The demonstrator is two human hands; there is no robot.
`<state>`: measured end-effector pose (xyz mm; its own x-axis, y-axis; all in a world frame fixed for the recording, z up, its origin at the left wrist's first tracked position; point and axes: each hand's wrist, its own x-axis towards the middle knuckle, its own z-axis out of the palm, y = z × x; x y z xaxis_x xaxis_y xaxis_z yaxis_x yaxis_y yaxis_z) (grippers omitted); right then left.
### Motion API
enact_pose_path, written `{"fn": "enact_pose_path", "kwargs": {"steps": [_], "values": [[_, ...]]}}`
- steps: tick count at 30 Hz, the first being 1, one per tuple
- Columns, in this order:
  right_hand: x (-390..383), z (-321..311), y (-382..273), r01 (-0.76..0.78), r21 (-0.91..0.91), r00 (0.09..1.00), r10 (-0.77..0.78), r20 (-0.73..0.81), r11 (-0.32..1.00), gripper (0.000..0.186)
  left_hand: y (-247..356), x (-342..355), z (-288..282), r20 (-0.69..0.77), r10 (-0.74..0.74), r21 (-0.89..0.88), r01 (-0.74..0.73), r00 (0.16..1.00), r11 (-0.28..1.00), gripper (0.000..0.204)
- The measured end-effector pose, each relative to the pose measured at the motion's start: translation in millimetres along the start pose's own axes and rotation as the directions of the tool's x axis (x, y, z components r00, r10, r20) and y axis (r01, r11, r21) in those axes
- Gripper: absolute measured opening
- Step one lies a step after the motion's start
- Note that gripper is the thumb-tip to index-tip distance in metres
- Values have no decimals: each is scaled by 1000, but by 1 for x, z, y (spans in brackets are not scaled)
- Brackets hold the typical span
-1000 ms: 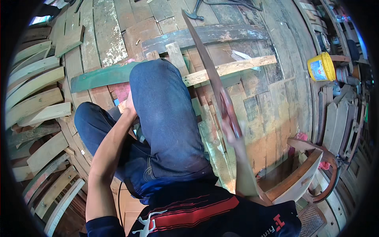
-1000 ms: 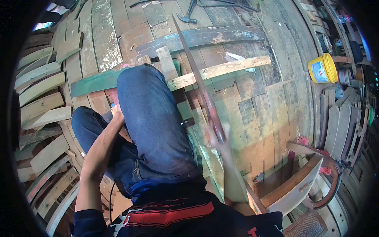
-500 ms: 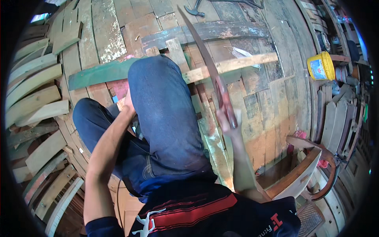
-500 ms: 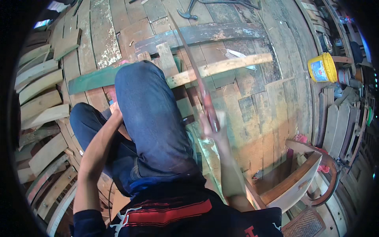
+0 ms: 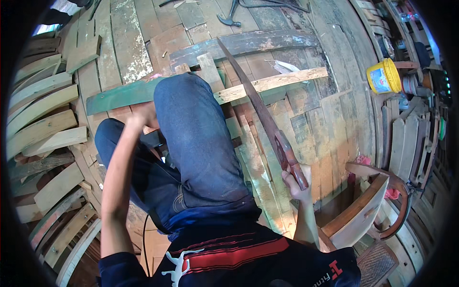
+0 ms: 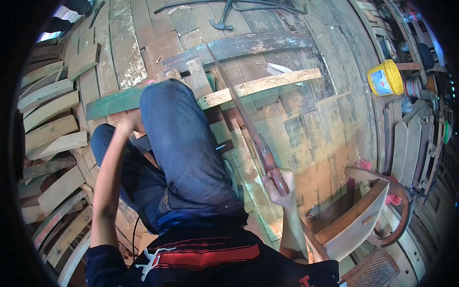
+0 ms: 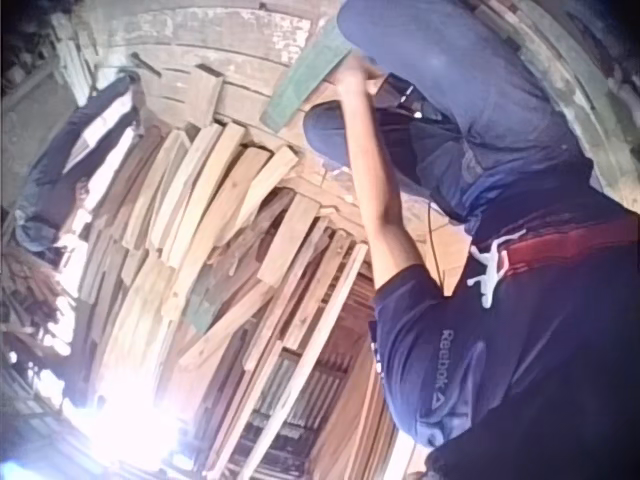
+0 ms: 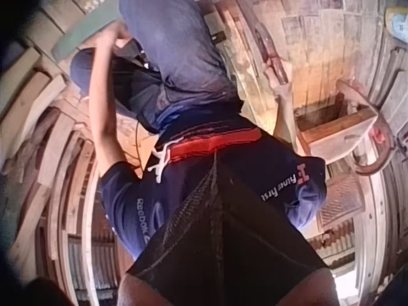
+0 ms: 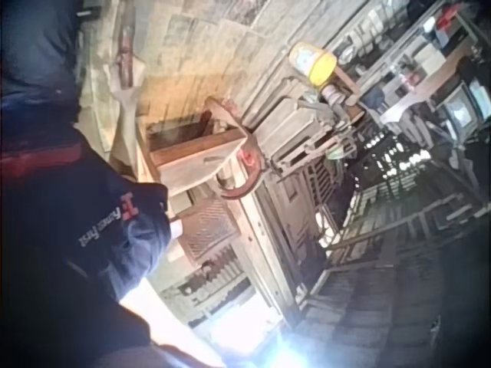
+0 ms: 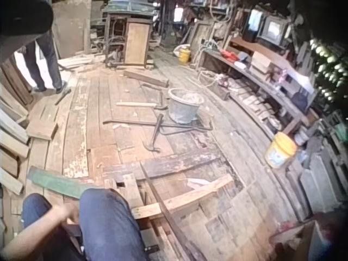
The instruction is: The person is using a hand saw to cut through a piece of wood in a workshop.
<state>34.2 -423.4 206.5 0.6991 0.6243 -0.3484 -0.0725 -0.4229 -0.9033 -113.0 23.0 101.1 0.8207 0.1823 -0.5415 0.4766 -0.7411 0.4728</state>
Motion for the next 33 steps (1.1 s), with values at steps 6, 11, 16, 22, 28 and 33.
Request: {"fn": "enact_pose_path", "kwargs": {"steps": [6,11,16,22,28,33], "values": [[5,-11,-6,23,40,1000,-23,-1,999,17,175,-3,-89,-570,102,198,16,815,980,49],[8,-7,-12,-38,85,999,38,-2,996,16,208,72,-10,-14,-232,564,199,973,801,71],[10,-4,-4,48,-51,997,-46,54,998,12,187,103,31,92,-298,514,211,950,832,54],[12,-2,-13,137,-87,987,-129,94,987,13,166,105,42,36,-257,29,256,966,966,24],[12,1,-13,129,-120,989,-119,87,984,15,158,112,44,10,-143,174,139,990,975,17],[20,-6,-15,60,-210,996,-45,76,976,16,163,130,53,-230,-112,20,120,967,993,17]]}}
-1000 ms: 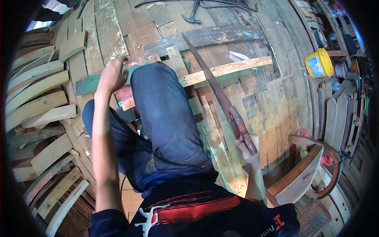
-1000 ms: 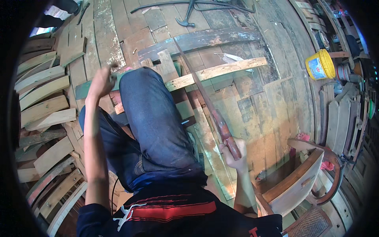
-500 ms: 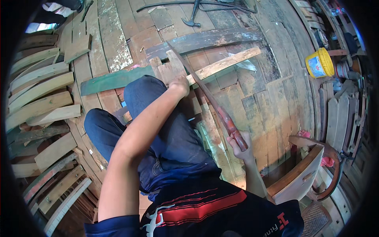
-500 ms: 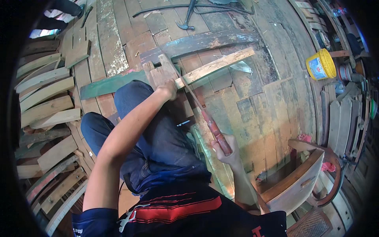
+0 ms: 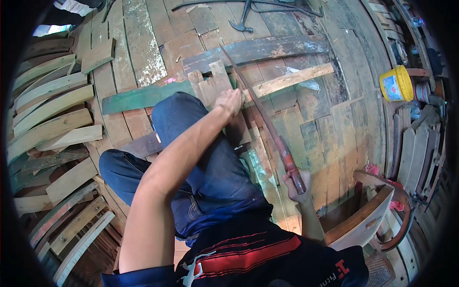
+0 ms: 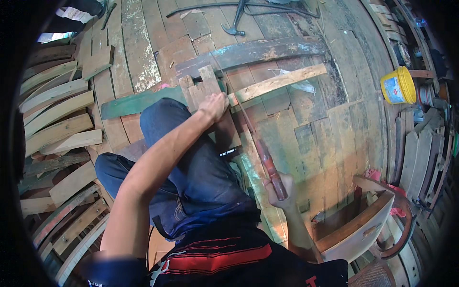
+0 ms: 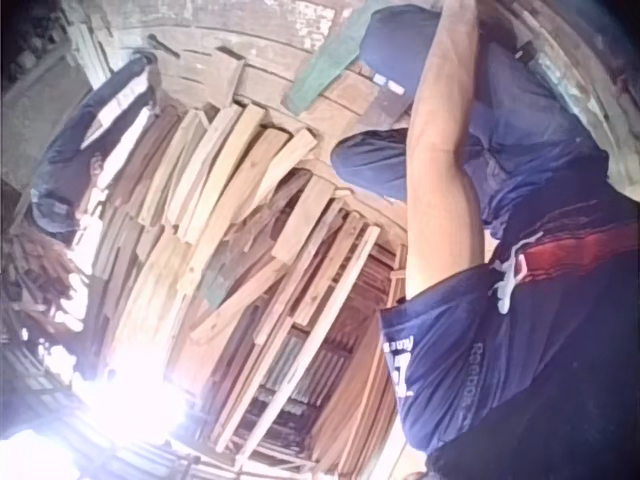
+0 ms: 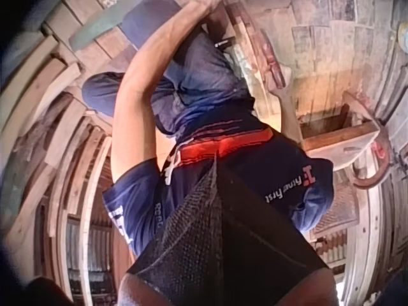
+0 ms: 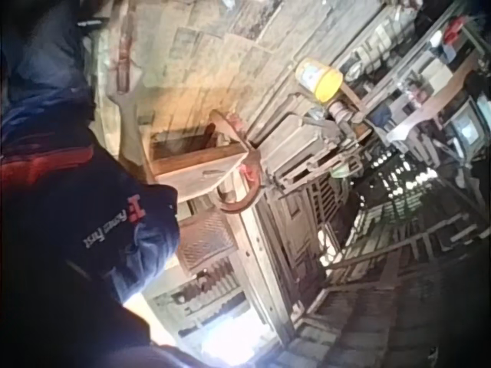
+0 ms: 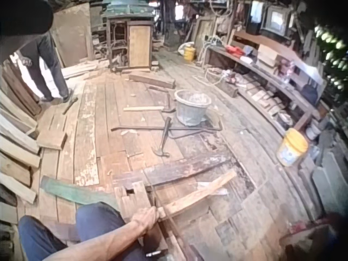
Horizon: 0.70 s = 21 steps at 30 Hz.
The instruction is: The person is using a hand saw to cut through a piece of wood in a workshop.
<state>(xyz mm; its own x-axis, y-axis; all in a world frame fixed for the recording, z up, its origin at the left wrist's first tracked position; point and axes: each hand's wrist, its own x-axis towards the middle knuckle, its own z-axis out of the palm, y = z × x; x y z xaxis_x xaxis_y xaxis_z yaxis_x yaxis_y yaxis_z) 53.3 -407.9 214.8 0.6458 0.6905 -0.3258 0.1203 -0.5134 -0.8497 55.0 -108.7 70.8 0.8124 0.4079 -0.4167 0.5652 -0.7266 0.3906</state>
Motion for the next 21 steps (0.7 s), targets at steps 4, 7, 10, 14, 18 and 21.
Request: {"fn": "enact_pose_path", "kwargs": {"steps": [4,7,10,14,18,21], "values": [[1,-4,-11,-42,91,999,42,-2,995,16,3,8,11,73,-227,-24,229,971,973,13],[-4,-2,-7,-86,91,996,87,-8,992,17,-30,8,26,175,-148,18,147,973,989,34],[-20,8,-4,17,25,1000,-16,-26,1000,15,-43,3,27,370,74,201,-157,926,967,69],[-29,20,-4,-62,-16,997,61,-44,998,10,-14,5,0,420,86,222,-194,903,956,78],[-21,29,-5,2,10,991,-1,-131,1000,12,-2,5,-13,308,40,115,-79,951,990,70],[-15,31,-2,-9,93,988,23,-152,996,14,-1,6,-16,255,-88,41,80,963,996,60]]}}
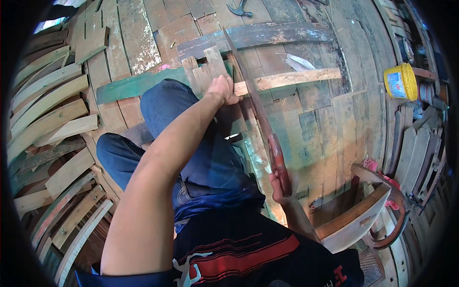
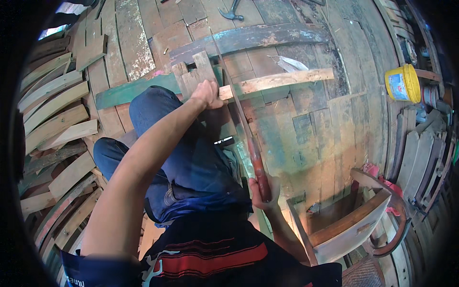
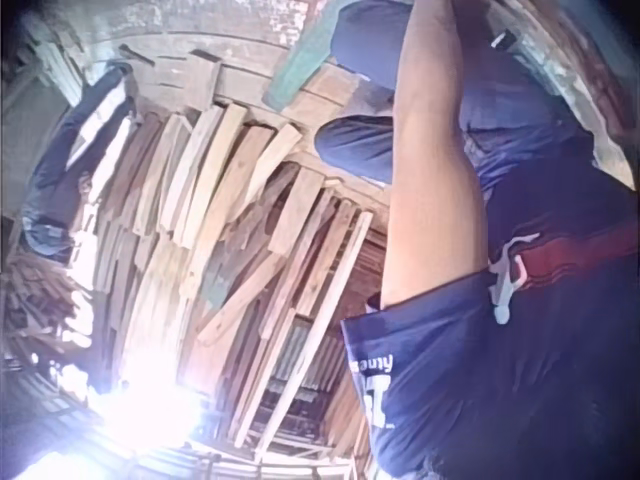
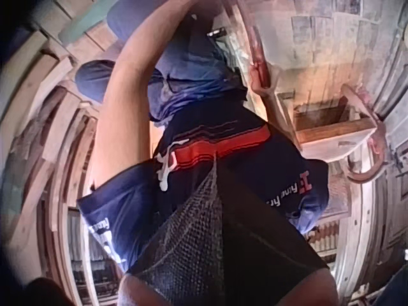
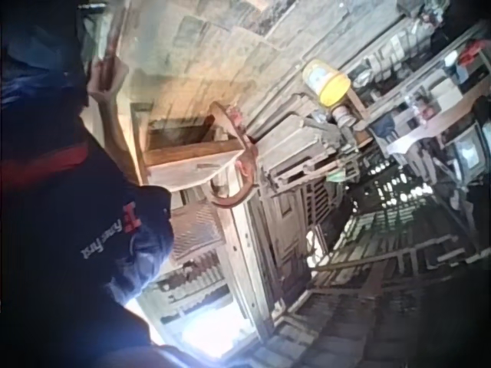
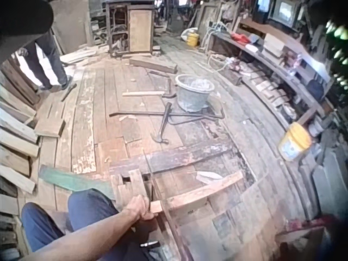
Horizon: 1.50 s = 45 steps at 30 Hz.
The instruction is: The person is using a hand saw to cut through a piece of wood in a workshop.
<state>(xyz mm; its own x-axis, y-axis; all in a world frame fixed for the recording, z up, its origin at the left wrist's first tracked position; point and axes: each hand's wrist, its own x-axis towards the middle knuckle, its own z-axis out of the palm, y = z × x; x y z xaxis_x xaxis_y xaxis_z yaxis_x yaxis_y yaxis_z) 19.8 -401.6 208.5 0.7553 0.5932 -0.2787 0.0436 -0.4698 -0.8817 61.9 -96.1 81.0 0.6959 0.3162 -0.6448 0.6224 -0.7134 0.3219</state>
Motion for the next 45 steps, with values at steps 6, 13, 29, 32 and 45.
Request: {"fn": "enact_pose_path", "kwargs": {"steps": [6,13,29,32,45], "values": [[18,-3,7,31,-33,994,-28,110,999,11,-10,8,6,-83,18,20,-16,996,1000,63],[-21,-24,5,64,28,993,-66,100,998,36,2,9,2,-26,18,56,-16,1000,998,65],[37,5,15,49,27,995,-51,88,998,19,-27,8,-21,352,269,229,-361,897,904,42],[49,7,10,59,34,994,-62,94,998,17,-39,-5,-25,219,223,216,-270,950,938,36],[49,19,28,-58,-81,975,74,210,995,36,-38,1,-18,257,170,84,-197,951,977,24]]}}
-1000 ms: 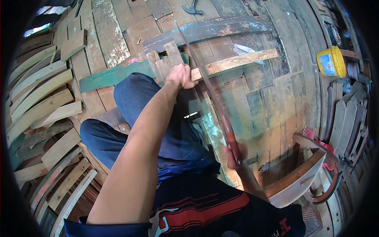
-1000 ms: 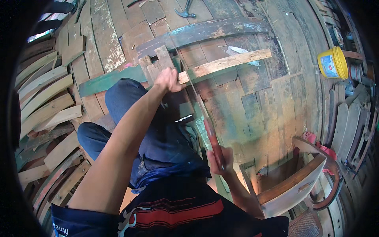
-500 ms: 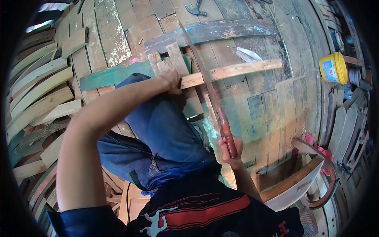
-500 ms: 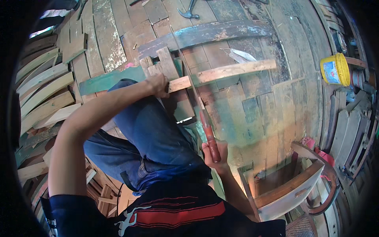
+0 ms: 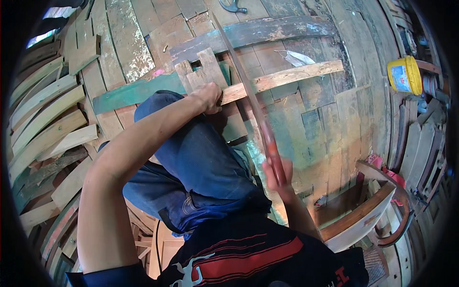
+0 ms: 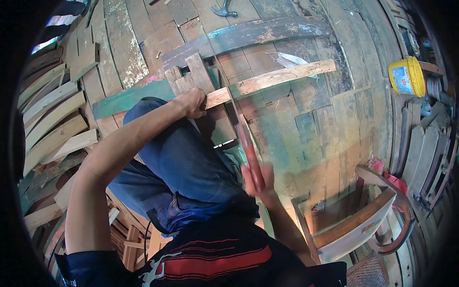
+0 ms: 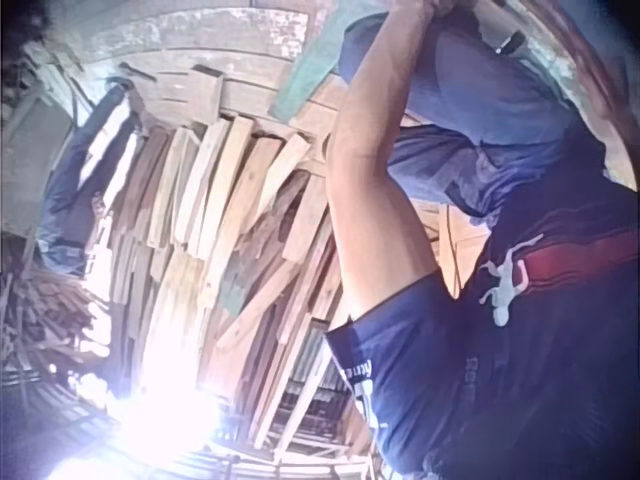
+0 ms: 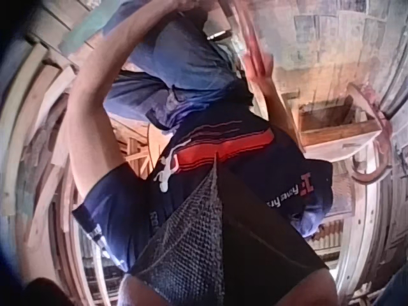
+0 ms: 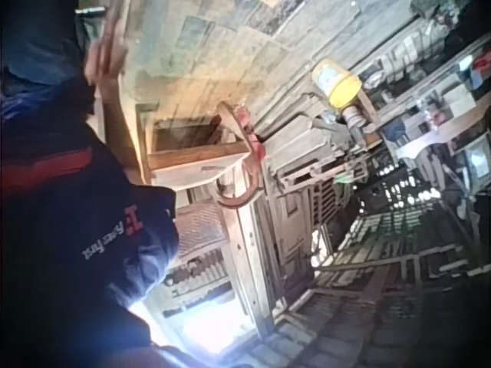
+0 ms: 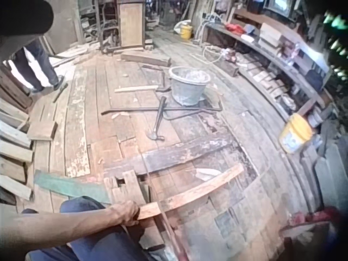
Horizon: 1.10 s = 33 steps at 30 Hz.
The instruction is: The person is using a hand saw to cut through a piece of wood in a workshop.
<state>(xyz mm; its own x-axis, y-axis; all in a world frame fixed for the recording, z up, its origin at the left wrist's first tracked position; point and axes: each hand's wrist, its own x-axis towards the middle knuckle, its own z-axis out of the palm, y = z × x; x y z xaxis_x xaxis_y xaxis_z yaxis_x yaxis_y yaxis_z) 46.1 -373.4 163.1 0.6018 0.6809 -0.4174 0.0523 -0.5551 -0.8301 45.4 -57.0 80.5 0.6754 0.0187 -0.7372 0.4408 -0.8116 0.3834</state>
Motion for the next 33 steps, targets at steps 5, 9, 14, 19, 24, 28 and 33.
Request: {"fn": "enact_pose_path", "kwargs": {"steps": [5,9,14,19,24,28,33], "values": [[-8,1,-4,233,77,970,-225,-96,969,56,1,-6,-2,-3,1,-12,-1,1000,1000,24],[-28,0,-15,13,375,1000,-2,-30,927,59,-1,-2,6,-9,26,-1,-26,1000,1000,26],[62,21,-6,349,60,930,-337,-151,935,26,5,-8,-2,-16,-63,-13,62,998,998,21],[-41,-11,-11,45,283,966,-114,233,958,82,1,-7,1,-32,18,-22,-19,999,1000,25],[-13,11,-14,369,-121,899,-387,-204,921,3,6,-2,1,-20,-23,-2,23,1000,1000,28],[-1,-5,-29,114,-49,983,-120,-138,992,12,5,-2,0,-59,-99,-46,96,993,994,28],[-1,-13,-29,245,-25,962,-246,-120,969,8,7,0,-2,-53,-92,10,93,994,996,34]]}}
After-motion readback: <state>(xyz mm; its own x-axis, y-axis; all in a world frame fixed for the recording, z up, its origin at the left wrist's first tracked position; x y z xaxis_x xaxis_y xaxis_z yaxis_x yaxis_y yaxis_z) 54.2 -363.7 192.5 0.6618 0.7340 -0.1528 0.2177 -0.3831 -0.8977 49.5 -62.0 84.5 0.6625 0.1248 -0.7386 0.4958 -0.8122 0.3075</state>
